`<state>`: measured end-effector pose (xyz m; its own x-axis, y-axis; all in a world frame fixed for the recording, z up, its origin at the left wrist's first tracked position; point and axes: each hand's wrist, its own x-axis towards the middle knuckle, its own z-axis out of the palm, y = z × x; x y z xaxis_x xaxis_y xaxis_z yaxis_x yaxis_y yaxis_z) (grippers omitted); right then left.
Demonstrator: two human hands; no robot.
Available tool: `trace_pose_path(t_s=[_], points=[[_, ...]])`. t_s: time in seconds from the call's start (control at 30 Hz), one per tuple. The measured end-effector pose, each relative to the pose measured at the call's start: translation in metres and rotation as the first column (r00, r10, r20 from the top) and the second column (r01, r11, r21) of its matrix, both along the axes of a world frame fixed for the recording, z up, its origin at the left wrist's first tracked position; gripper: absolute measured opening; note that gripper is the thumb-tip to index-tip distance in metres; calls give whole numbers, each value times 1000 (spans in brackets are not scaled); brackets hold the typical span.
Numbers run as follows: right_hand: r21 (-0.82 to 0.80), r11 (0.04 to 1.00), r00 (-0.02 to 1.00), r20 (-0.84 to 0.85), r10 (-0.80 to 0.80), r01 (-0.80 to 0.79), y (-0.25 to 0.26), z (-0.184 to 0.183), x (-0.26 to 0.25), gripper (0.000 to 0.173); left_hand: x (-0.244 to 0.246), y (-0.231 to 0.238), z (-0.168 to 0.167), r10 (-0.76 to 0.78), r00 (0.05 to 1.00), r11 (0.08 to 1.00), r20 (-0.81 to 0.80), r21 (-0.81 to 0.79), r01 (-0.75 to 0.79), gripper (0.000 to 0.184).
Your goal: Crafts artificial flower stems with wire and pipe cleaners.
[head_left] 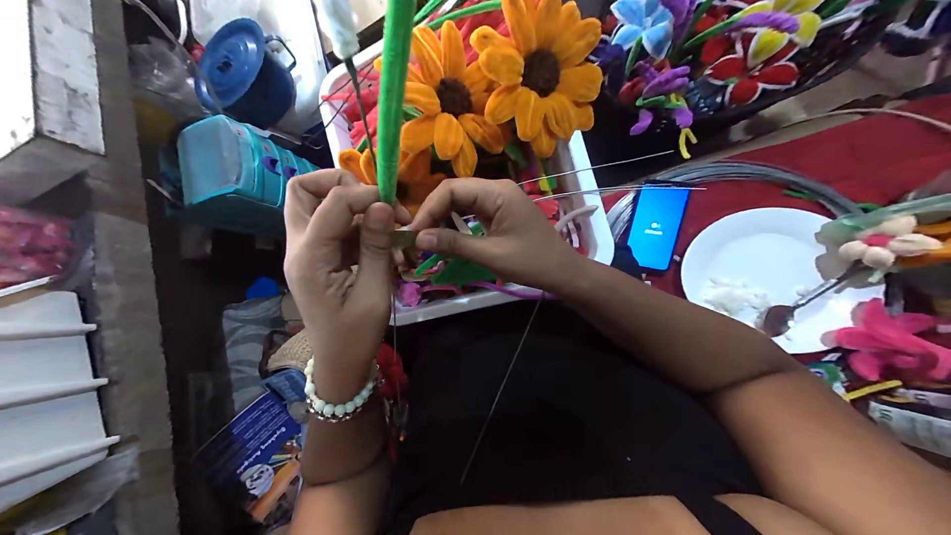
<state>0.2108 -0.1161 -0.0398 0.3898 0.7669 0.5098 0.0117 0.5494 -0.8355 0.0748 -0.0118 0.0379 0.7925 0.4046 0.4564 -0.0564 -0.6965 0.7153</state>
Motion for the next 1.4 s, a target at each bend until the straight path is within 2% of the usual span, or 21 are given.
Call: trace_pose_path(t_s=[0.2,0.47,0.63,0.73,0.8,0.87,0.97,1.1,1.17,1.27,1.4], points=[[-26,994,962,255,-96,106,-11,-14,3,12,-4,0,5,-3,1000,1000,25,-11,4,12],[38,975,886,412,-213,217,-18,-29,5,16,-11,1,14,21,998,1000,51,-10,-20,12],[1,927,769,558,-312,375,-25,-34,-1,18,-18,5,17,38,998,999,48,8,-39,11],[-70,906,758,577,-304,417,-28,-37,-2,25,-20,7,8,41,999,999,21,25,-41,13],[-88,919,790,547,-278,384,-30,-33,-3,43,-17,6,1,6,1000,1000,-12,23,-6,13],[-63,960,881,417,-224,274,-30,-23,-4,51,-12,1,-5,-47,997,999,-56,-8,47,12],[38,996,989,119,-86,82,-27,-8,-9,36,-7,-7,-10,-82,994,996,-71,-48,79,12],[39,999,993,-116,-24,29,-24,2,-14,16,-2,-13,-12,-101,992,994,-75,-55,97,13],[41,999,973,-232,18,-9,-23,3,-14,12,-1,-12,-14,-120,990,991,-67,-74,115,13],[38,999,960,-275,46,-37,-23,2,-14,13,-2,-10,-20,-115,992,989,-56,-97,109,14],[53,994,984,-157,-82,91,-21,0,-15,6,-9,-13,-28,-78,994,990,-76,-120,69,30]])
